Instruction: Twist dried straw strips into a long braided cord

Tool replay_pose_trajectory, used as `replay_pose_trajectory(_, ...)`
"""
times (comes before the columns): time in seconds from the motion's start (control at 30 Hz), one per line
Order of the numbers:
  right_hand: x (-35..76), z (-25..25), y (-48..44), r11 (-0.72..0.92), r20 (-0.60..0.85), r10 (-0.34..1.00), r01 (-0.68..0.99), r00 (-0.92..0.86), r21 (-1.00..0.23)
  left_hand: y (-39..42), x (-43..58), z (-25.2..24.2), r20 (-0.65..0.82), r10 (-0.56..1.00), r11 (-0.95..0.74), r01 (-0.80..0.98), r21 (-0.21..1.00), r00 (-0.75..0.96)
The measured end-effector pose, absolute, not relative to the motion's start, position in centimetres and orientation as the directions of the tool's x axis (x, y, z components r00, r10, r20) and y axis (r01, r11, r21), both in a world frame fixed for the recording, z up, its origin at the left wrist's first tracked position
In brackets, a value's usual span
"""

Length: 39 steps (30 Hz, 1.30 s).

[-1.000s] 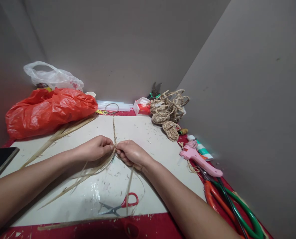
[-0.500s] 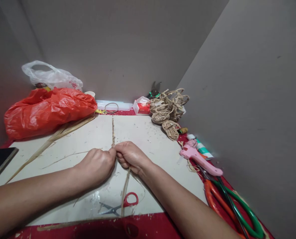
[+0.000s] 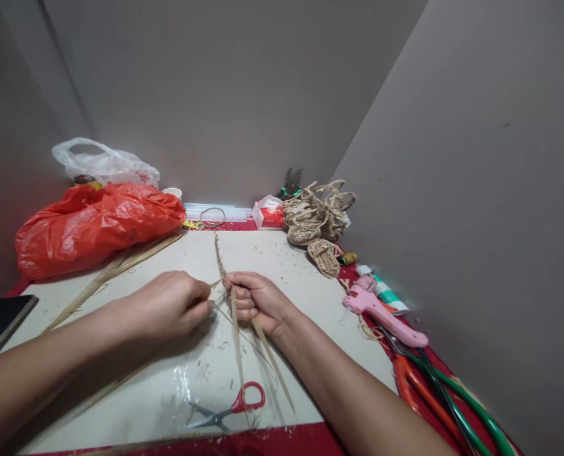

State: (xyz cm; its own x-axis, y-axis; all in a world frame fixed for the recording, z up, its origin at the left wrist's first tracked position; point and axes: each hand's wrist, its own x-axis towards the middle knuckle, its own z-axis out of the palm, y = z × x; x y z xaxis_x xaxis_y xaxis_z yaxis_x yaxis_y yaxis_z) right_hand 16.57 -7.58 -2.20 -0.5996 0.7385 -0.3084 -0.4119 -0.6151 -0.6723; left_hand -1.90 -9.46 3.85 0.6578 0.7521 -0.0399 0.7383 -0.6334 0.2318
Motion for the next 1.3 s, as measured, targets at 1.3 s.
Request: replay_pose_trajectory(1.3,16.2,-2.6,-6.2,-0.526,-0.132,0.759,-0.482,-0.637,-0.701,-9.1,-8.0,4.8,-0.138,0.896,-0.371,0.881,0.293,0.423)
